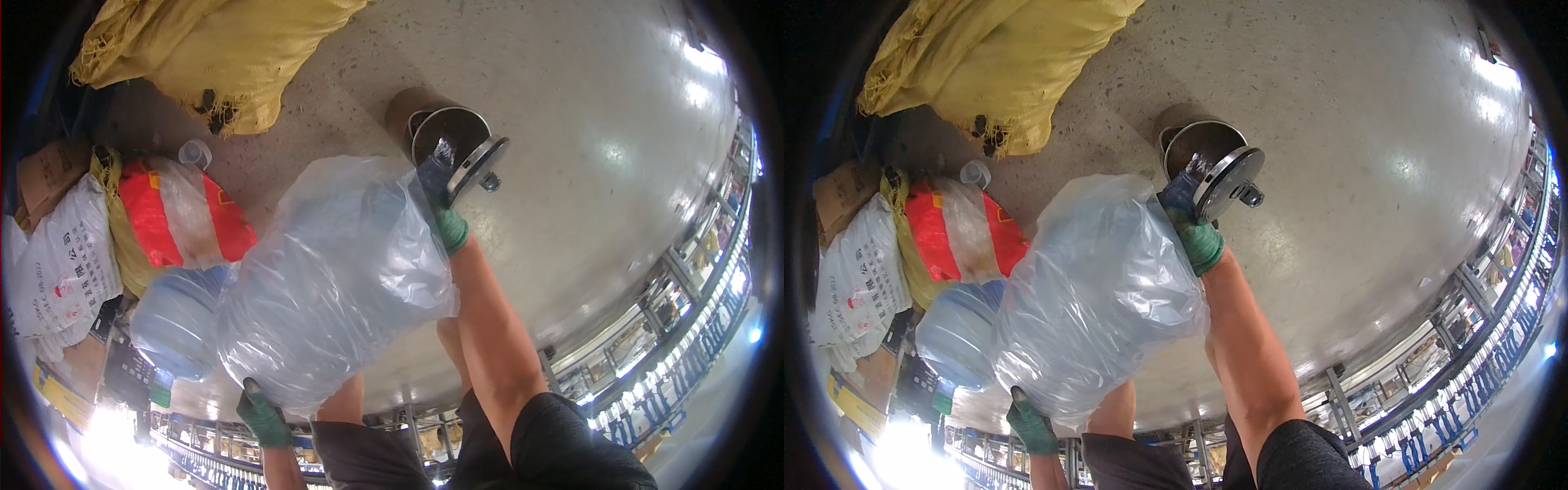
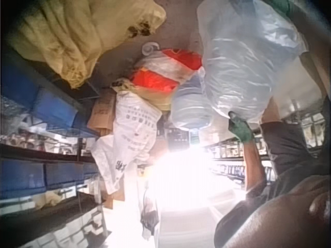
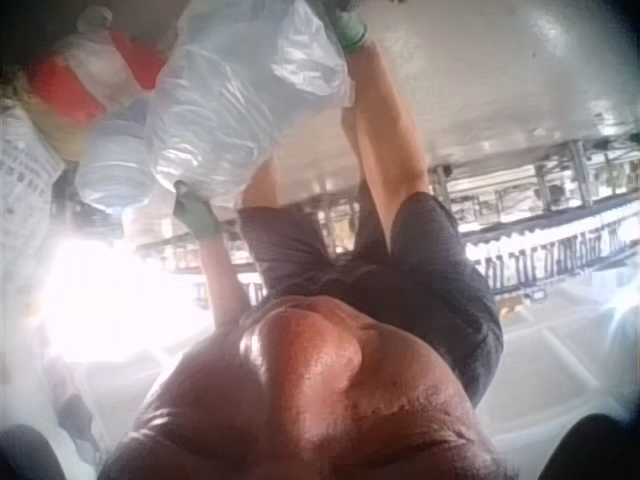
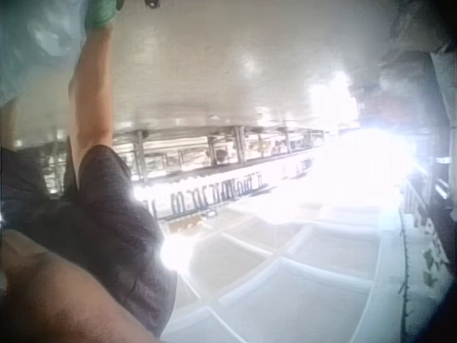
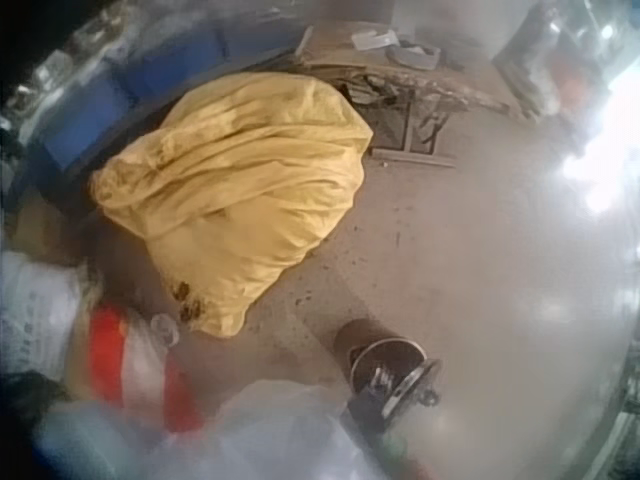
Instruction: The person pours liquid from a kettle into a small container, walks across a factory floor, and then sits down to assemble black plastic components using a power screwdriver and screws.
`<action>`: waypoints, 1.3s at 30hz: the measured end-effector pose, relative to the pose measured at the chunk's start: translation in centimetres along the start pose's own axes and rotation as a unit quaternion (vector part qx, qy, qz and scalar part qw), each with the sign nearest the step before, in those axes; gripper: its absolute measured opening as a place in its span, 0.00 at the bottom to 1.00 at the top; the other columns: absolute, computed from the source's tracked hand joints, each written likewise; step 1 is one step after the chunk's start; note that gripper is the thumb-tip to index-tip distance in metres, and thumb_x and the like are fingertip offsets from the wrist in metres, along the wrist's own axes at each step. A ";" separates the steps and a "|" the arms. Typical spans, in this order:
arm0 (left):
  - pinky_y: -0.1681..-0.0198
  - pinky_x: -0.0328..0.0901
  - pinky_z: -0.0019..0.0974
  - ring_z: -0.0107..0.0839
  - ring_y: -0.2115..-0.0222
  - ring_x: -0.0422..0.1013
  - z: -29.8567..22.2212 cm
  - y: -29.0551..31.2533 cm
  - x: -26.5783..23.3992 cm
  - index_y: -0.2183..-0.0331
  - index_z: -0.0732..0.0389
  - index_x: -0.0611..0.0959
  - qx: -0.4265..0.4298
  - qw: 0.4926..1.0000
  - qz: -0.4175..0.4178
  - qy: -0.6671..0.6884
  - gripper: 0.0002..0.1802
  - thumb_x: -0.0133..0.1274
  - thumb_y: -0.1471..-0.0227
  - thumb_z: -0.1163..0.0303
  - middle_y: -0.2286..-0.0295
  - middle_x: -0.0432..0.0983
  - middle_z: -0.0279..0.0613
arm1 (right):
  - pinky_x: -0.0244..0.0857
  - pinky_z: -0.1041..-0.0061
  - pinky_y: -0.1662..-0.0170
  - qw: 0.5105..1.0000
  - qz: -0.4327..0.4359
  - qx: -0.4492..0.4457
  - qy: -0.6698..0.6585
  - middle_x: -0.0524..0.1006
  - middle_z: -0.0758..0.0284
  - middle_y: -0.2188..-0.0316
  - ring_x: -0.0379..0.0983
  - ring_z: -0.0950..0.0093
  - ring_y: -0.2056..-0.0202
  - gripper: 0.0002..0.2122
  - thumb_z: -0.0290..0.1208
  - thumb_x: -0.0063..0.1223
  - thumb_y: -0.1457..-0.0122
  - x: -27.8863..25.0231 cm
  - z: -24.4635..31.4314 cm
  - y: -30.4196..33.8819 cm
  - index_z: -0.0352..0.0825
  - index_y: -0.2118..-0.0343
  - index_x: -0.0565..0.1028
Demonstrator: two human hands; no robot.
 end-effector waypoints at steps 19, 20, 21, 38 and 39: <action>0.56 0.67 0.39 0.35 0.61 0.71 1.3 -0.5 0.0 0.55 0.78 0.76 0.014 0.999 0.004 0.031 0.42 0.56 0.46 0.41 0.61 0.76 0.47 | 0.69 0.72 0.47 0.998 -0.005 0.038 -0.050 0.77 0.65 0.55 0.75 0.74 0.54 0.12 0.32 0.51 0.35 -0.2 -0.5 0.0 0.34 0.52 0.75; 0.55 0.67 0.39 0.35 0.60 0.71 1.2 -0.5 0.1 0.55 0.78 0.76 0.016 0.999 0.004 0.034 0.41 0.56 0.46 0.41 0.61 0.76 0.47 | 0.69 0.72 0.47 0.998 -0.005 0.039 -0.050 0.77 0.65 0.55 0.75 0.74 0.54 0.12 0.32 0.51 0.35 -0.4 -0.9 -0.1 0.34 0.52 0.75; 0.55 0.67 0.39 0.35 0.60 0.71 1.1 -0.4 0.2 0.56 0.78 0.76 0.017 0.999 0.006 0.039 0.41 0.56 0.46 0.42 0.61 0.76 0.47 | 0.70 0.72 0.47 0.998 -0.022 0.040 -0.054 0.78 0.64 0.55 0.75 0.73 0.55 0.12 0.32 0.52 0.35 -0.7 -1.1 -0.1 0.34 0.53 0.75; 0.55 0.67 0.39 0.35 0.59 0.71 2.5 -1.8 0.2 0.52 0.79 0.74 0.007 0.999 0.030 0.030 0.39 0.53 0.42 0.46 0.58 0.76 0.49 | 0.71 0.73 0.51 0.998 -0.056 0.017 -0.012 0.79 0.65 0.58 0.76 0.75 0.58 0.10 0.32 0.55 0.36 -0.4 -0.9 0.1 0.34 0.55 0.77; 0.55 0.67 0.39 0.35 0.59 0.71 2.6 -2.1 0.1 0.52 0.79 0.74 -0.005 0.999 0.035 0.019 0.39 0.52 0.42 0.45 0.59 0.76 0.49 | 0.71 0.74 0.52 0.999 -0.051 0.017 0.005 0.79 0.66 0.59 0.75 0.76 0.58 0.10 0.32 0.55 0.36 -0.8 -0.7 -0.1 0.34 0.55 0.77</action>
Point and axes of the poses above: each hand's wrist, its own y-axis away from the middle knuckle, its own x-axis out of the palm, z = x × y, the point moved 3 cm from there along -y, towards the middle knuckle
